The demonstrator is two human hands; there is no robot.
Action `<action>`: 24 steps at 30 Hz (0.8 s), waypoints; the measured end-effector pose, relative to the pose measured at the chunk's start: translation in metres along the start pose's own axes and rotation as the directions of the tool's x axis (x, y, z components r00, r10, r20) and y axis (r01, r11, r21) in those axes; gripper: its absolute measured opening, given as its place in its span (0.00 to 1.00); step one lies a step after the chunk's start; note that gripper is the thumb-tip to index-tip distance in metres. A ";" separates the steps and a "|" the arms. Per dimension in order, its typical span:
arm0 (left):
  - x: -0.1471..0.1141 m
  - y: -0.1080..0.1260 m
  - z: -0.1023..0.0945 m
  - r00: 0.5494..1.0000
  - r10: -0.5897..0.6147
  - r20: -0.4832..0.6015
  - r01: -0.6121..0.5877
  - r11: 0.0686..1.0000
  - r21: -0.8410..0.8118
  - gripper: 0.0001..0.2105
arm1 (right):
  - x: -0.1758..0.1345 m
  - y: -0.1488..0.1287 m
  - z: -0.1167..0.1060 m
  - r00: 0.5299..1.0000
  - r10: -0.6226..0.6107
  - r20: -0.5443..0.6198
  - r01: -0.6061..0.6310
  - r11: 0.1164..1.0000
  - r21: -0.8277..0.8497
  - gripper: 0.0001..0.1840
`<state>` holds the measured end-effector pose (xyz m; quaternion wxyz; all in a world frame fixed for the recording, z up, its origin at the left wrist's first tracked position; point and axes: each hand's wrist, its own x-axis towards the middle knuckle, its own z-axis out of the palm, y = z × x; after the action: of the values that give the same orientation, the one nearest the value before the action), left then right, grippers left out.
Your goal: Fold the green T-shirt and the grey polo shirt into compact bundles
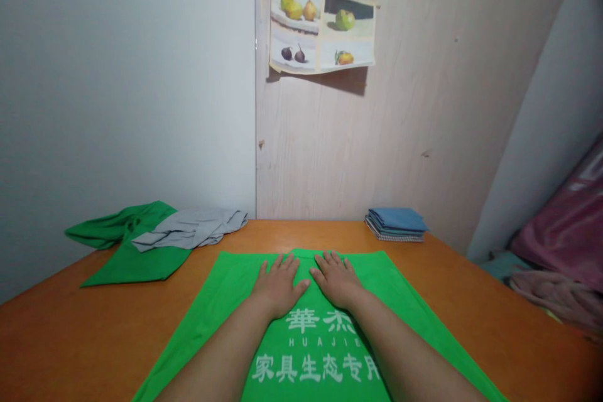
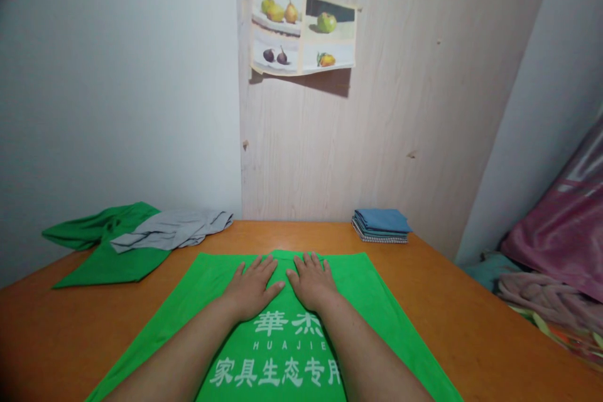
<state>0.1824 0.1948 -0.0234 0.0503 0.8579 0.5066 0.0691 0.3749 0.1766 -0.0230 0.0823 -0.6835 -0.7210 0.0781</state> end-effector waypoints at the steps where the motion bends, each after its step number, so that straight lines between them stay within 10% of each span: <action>1: 0.001 0.000 0.001 1.000 -0.008 0.004 0.008 1.000 0.007 0.38 | 0.000 0.000 0.000 1.000 0.001 -0.005 -0.001 1.000 0.001 0.40; 13: -0.001 0.003 -0.004 0.999 -0.032 0.026 0.032 0.999 0.014 0.39 | 0.007 0.032 -0.002 0.990 0.139 -0.015 -0.138 0.988 0.067 0.41; 24: -0.003 0.004 -0.008 0.998 -0.035 0.046 0.037 0.999 -0.038 0.45 | 0.021 0.074 0.000 0.897 0.265 -0.354 -0.074 0.879 0.470 0.38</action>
<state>0.1834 0.1906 -0.0148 0.0794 0.8489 0.5193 0.0585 0.4454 0.2016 -0.0388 0.3778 -0.7089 -0.5865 0.1035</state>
